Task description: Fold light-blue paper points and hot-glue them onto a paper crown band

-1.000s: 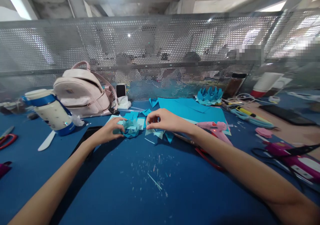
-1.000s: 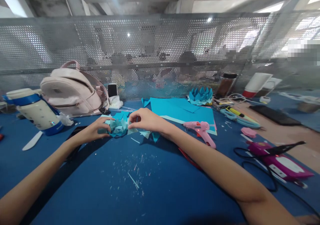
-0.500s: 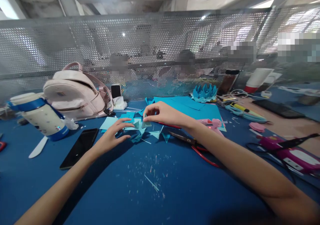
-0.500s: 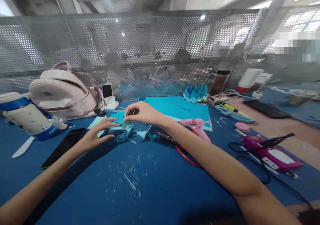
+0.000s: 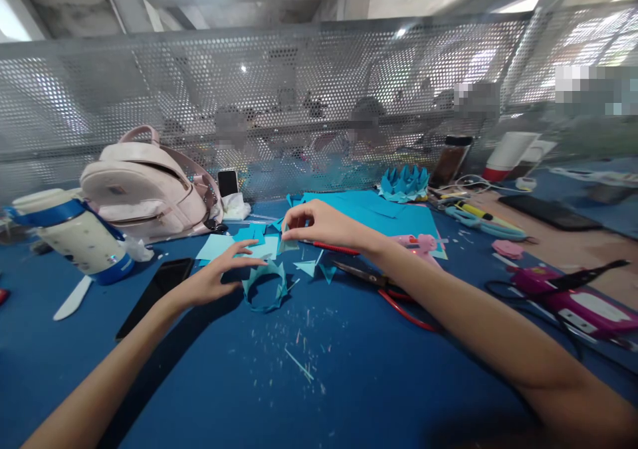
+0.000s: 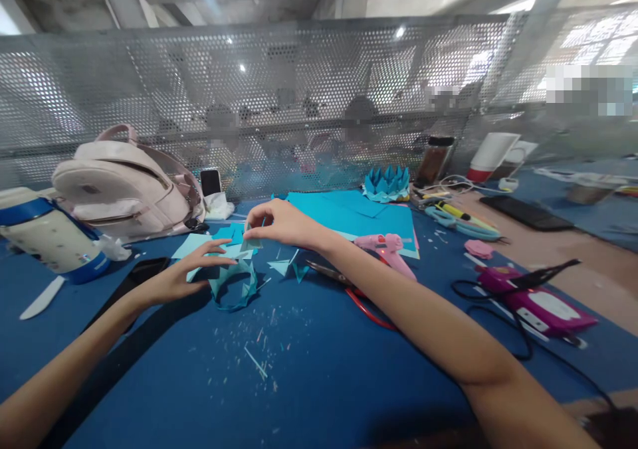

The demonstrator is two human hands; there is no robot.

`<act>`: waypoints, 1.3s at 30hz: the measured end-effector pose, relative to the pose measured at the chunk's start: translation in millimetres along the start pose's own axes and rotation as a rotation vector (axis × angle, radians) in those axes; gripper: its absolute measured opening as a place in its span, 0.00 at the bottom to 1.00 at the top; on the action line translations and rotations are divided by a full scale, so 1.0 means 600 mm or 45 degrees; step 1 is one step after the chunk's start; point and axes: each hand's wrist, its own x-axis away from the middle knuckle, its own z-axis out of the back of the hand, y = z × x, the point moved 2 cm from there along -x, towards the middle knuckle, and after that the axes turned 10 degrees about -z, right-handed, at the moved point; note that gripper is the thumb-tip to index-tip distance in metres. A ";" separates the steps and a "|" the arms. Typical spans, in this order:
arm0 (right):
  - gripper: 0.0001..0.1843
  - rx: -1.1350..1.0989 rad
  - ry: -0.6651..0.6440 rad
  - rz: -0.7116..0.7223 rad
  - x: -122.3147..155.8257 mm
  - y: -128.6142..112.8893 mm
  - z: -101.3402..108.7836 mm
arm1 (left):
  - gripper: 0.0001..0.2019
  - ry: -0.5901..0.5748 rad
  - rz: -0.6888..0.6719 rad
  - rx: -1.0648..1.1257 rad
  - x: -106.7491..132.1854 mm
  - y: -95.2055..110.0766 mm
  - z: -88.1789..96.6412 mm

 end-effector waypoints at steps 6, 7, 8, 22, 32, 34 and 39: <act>0.10 0.026 -0.026 0.013 0.001 -0.002 0.000 | 0.05 0.038 -0.072 -0.227 -0.013 0.019 -0.007; 0.11 0.029 -0.039 0.016 0.001 -0.002 0.000 | 0.06 0.057 -0.077 -0.229 -0.015 0.021 -0.009; 0.11 0.029 -0.055 0.019 0.001 -0.001 -0.001 | 0.06 0.071 -0.082 -0.228 -0.016 0.022 -0.010; 0.08 0.044 -0.111 0.110 -0.014 0.017 -0.039 | 0.02 0.035 -0.090 -0.182 -0.014 0.022 -0.024; 0.04 0.189 -0.097 0.125 -0.008 0.018 -0.077 | 0.05 0.112 0.025 0.130 -0.017 0.022 -0.035; 0.04 0.180 -0.113 0.118 -0.009 0.019 -0.080 | 0.06 0.120 0.030 0.156 -0.018 0.023 -0.036; 0.04 0.131 -0.168 0.104 -0.012 0.024 -0.084 | 0.08 0.145 0.039 0.203 -0.020 0.026 -0.034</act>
